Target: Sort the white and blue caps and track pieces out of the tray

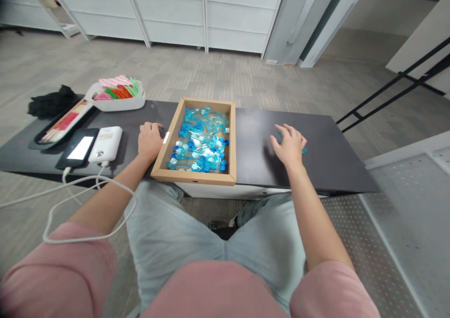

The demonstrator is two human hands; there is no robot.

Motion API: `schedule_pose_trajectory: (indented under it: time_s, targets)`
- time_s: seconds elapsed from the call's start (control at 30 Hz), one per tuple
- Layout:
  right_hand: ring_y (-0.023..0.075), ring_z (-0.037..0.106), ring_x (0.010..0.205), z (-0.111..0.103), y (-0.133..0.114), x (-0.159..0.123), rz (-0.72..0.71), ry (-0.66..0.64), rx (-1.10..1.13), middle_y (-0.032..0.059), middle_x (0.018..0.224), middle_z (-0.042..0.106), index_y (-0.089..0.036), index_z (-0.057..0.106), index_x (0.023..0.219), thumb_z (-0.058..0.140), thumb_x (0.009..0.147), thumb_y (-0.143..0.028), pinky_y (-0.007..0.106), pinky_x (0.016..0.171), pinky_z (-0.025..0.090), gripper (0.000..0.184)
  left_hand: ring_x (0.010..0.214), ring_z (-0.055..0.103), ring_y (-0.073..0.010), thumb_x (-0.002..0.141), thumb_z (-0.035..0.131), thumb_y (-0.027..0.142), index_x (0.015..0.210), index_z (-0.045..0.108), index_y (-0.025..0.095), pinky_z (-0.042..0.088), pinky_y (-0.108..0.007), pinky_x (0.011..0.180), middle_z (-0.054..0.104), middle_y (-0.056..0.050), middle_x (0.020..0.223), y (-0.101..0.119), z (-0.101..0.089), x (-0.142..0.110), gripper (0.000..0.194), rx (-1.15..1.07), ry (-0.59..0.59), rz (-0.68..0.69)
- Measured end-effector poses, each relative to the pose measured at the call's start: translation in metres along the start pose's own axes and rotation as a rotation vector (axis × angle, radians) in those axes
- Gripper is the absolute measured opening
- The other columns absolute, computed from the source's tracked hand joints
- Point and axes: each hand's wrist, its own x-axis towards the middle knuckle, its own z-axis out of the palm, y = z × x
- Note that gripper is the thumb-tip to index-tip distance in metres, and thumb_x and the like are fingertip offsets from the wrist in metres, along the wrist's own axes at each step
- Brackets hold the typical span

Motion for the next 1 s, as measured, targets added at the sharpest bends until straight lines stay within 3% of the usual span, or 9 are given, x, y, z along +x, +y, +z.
schedule_pose_trajectory:
  time_s: [0.07, 0.17, 0.27, 0.37, 0.53, 0.67, 0.8, 0.9, 1.0]
  targets:
    - [0.0561, 0.067, 0.157, -0.008, 0.039, -0.014, 0.115, -0.040, -0.051, 0.0213, 0.175, 0.075, -0.032, 0.084, 0.162, 0.070, 0.102, -0.048, 0.083, 0.130, 0.051, 0.064, 0.156, 0.061, -0.0500, 0.110, 0.056, 0.035, 0.151, 0.073, 0.018, 0.058, -0.063, 0.130, 0.070, -0.031, 0.160, 0.000, 0.000, 0.000, 0.048, -0.010, 0.006, -0.004]
    - [0.0544, 0.071, 0.154, -0.013, 0.068, -0.031, 0.128, -0.085, -0.020, 0.0264, 0.174, 0.072, -0.027, 0.087, 0.159, 0.067, 0.102, -0.042, 0.075, 0.130, 0.056, 0.062, 0.155, 0.062, -0.0505, 0.110, 0.057, 0.036, 0.150, 0.073, 0.018, 0.058, -0.063, 0.130, 0.070, -0.031, 0.159, 0.001, -0.001, -0.001, 0.047, -0.013, 0.004, -0.006]
    - [0.0477, 0.071, 0.157, -0.013, 0.069, -0.037, 0.099, -0.074, 0.038, 0.0298, 0.165, 0.072, -0.026, 0.090, 0.154, 0.063, 0.108, -0.039, 0.060, 0.134, 0.058, 0.055, 0.156, 0.061, -0.0508, 0.111, 0.056, 0.036, 0.151, 0.072, 0.016, 0.058, -0.063, 0.130, 0.069, -0.033, 0.162, 0.001, -0.003, -0.002, 0.048, -0.004, -0.007, -0.002]
    - [0.0469, 0.072, 0.155, -0.010, 0.056, -0.033, 0.105, -0.056, 0.098, 0.0303, 0.156, 0.072, -0.024, 0.088, 0.157, 0.056, 0.113, -0.041, 0.060, 0.135, 0.058, 0.057, 0.158, 0.060, -0.0508, 0.112, 0.056, 0.034, 0.152, 0.072, 0.014, 0.057, -0.062, 0.131, 0.068, -0.034, 0.164, 0.002, -0.005, -0.002, 0.048, 0.004, -0.019, -0.005]
    - [0.0427, 0.068, 0.156, 0.002, -0.001, -0.012, -0.026, -0.015, 0.231, 0.0227, 0.155, 0.074, -0.029, 0.082, 0.167, 0.044, 0.115, -0.037, 0.064, 0.135, 0.058, 0.065, 0.157, 0.060, -0.0503, 0.110, 0.057, 0.033, 0.151, 0.073, 0.017, 0.057, -0.062, 0.131, 0.069, -0.032, 0.162, 0.000, -0.003, -0.001, 0.047, -0.001, -0.011, -0.004]
    - [0.0407, 0.066, 0.159, 0.024, -0.087, 0.014, -0.294, -0.108, 0.295, 0.0146, 0.161, 0.073, -0.038, 0.083, 0.167, 0.044, 0.120, -0.032, 0.068, 0.137, 0.056, 0.061, 0.155, 0.061, -0.0497, 0.109, 0.057, 0.035, 0.150, 0.073, 0.019, 0.059, -0.062, 0.130, 0.070, -0.031, 0.159, -0.002, -0.001, 0.000, 0.047, -0.003, 0.008, -0.005]
    - [0.0456, 0.069, 0.150, 0.049, -0.161, 0.039, -0.341, -0.170, 0.267, 0.0159, 0.162, 0.075, -0.037, 0.077, 0.177, 0.053, 0.123, -0.043, 0.073, 0.133, 0.058, 0.059, 0.153, 0.062, -0.0495, 0.108, 0.057, 0.037, 0.150, 0.073, 0.020, 0.059, -0.063, 0.130, 0.071, -0.030, 0.158, -0.004, 0.001, 0.001, 0.048, -0.012, 0.013, 0.000]
    - [0.0487, 0.070, 0.143, 0.056, -0.181, 0.046, -0.330, -0.239, 0.206, 0.0183, 0.164, 0.077, -0.033, 0.077, 0.177, 0.059, 0.122, -0.057, 0.074, 0.127, 0.060, 0.062, 0.153, 0.062, -0.0492, 0.108, 0.057, 0.037, 0.149, 0.073, 0.019, 0.058, -0.062, 0.131, 0.071, -0.030, 0.158, -0.004, 0.002, 0.002, 0.048, -0.013, 0.011, 0.000]
    - [0.0493, 0.069, 0.143, 0.050, -0.166, 0.041, -0.313, -0.241, 0.164, 0.0189, 0.162, 0.079, -0.032, 0.083, 0.169, 0.056, 0.124, -0.059, 0.074, 0.126, 0.059, 0.059, 0.153, 0.063, -0.0497, 0.109, 0.056, 0.037, 0.149, 0.073, 0.018, 0.059, -0.063, 0.130, 0.070, -0.031, 0.158, -0.004, 0.002, 0.002, 0.048, -0.005, 0.010, 0.001]
